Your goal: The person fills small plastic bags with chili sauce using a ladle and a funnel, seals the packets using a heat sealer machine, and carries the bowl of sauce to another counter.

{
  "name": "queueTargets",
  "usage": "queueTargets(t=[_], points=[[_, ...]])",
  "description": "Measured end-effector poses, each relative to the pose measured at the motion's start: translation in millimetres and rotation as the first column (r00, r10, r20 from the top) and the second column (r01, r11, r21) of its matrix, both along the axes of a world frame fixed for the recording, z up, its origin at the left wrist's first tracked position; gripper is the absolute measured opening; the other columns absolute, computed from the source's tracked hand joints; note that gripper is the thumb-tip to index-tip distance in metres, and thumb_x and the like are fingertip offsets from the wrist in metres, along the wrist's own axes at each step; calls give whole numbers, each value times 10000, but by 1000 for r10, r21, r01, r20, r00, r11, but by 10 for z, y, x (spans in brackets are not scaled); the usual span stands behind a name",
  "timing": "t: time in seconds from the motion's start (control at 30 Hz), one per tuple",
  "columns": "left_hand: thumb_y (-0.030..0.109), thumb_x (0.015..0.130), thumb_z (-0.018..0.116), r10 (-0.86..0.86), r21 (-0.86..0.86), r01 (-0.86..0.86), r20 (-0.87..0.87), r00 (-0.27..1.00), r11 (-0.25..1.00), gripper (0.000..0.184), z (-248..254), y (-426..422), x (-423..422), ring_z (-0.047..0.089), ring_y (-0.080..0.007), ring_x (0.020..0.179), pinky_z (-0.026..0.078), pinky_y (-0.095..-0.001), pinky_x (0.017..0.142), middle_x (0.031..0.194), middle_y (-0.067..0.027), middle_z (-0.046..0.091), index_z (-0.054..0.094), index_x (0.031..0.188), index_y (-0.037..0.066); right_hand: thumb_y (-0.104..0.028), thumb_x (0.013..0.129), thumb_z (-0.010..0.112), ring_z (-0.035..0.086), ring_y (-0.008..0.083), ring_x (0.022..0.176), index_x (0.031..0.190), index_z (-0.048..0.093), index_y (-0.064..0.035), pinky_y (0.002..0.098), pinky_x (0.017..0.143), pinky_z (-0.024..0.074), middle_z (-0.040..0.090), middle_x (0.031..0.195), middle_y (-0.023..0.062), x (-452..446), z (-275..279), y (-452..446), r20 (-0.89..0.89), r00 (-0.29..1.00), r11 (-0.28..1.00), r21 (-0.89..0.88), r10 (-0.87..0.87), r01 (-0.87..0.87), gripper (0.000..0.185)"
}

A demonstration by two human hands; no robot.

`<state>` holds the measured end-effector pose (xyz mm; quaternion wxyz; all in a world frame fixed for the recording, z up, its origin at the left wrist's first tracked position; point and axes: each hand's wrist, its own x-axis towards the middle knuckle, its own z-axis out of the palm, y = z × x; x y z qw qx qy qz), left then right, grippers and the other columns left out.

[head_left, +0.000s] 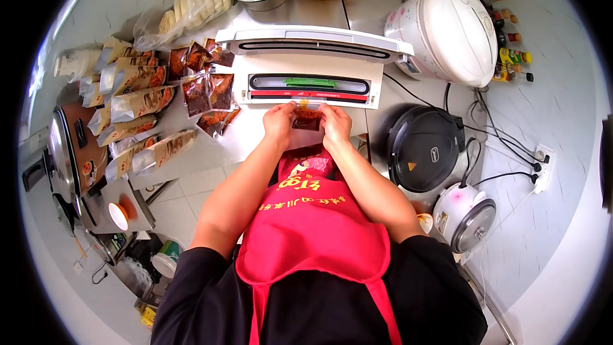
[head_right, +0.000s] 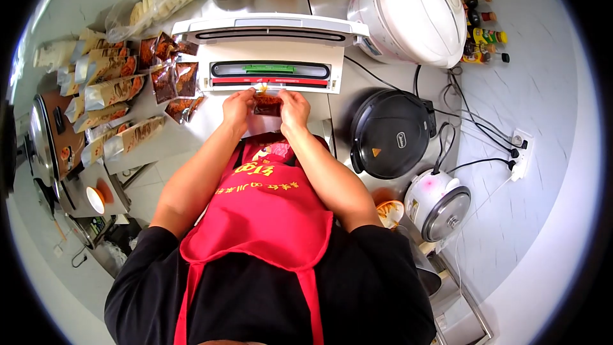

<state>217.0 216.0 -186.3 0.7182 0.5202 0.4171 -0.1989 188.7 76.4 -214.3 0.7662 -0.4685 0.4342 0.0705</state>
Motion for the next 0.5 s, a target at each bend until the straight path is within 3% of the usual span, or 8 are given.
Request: queueTargets(t=[0.17, 0.27, 0.3, 0.33, 0.37, 0.4, 0.47, 0.5], points=[[196, 844, 756, 27, 32, -26, -32, 999, 999, 187, -35, -29, 17, 442, -49, 532, 307, -211, 474, 637, 35, 550, 633, 830, 55, -102, 884, 701, 543, 78, 686, 902, 660, -42, 227, 608, 402, 655, 813, 9, 45, 11, 30, -32, 999, 999, -29, -32, 32, 75], [205, 821, 783, -21, 67, 22, -15, 1000, 998, 255, -108, -15, -71, 503, -93, 602, 392, -231, 535, 728, 0, 588, 622, 893, 21, -106, 881, 711, 538, 78, 684, 899, 660, -40, 227, 607, 403, 656, 816, 11, 50, -17, 36, -40, 998, 998, -24, -56, 55, 85], [208, 798, 803, -165, 245, 137, 100, 981, 960, 324, -182, -8, -175, 533, -124, 663, 430, -251, 596, 795, -27, 603, 605, 944, -2, -109, 878, 717, 537, 76, 687, 895, 661, -39, 226, 609, 404, 656, 818, 12, 46, -36, 38, -36, 997, 998, -29, -65, 64, 92], [212, 775, 823, -322, 427, 219, 185, 929, 877, 400, -194, 5, -255, 562, -154, 725, 468, -271, 656, 862, -54, 617, 588, 995, -26, -113, 876, 724, 536, 74, 690, 890, 661, -37, 225, 611, 406, 656, 820, 13, 54, -43, 45, -32, 997, 997, -34, -75, 74, 100], [180, 694, 857, -524, 570, 352, 167, 835, 743, 553, -203, 43, -338, 593, -258, 866, 493, -356, 792, 965, -126, 619, 546, 1092, -45, -113, 876, 724, 536, 74, 690, 890, 661, -37, 225, 611, 406, 656, 820, 13, 61, -50, 56, -32, 997, 997, -33, -77, 76, 100], [180, 694, 857, -525, 570, 353, 166, 835, 742, 553, -184, 57, -414, 593, -258, 866, 493, -356, 792, 965, -126, 619, 546, 1092, -45, -115, 874, 727, 532, 73, 674, 885, 659, -35, 223, 595, 404, 653, 809, 12, 65, -44, 75, -23, 996, 994, -66, -88, 86, 106], [179, 615, 869, -822, 893, 352, 33, 568, 279, 606, -164, 78, -525, 572, -328, 931, 463, -433, 825, 1017, -148, 601, 547, 1097, 2, -117, 872, 731, 528, 72, 658, 881, 656, -33, 220, 580, 402, 651, 799, 11, 71, -33, 105, -15, 995, 990, -98, -100, 98, 114], [185, 610, 859, -828, 867, 434, -47, 559, 244, 618, -149, 71, -532, 537, -375, 1017, 419, -478, 893, 1037, -154, 576, 529, 1109, 30, -118, 869, 737, 521, 74, 634, 874, 653, -32, 220, 561, 402, 645, 782, 11, 71, -35, 112, -10, 995, 988, -116, -102, 100, 120]])
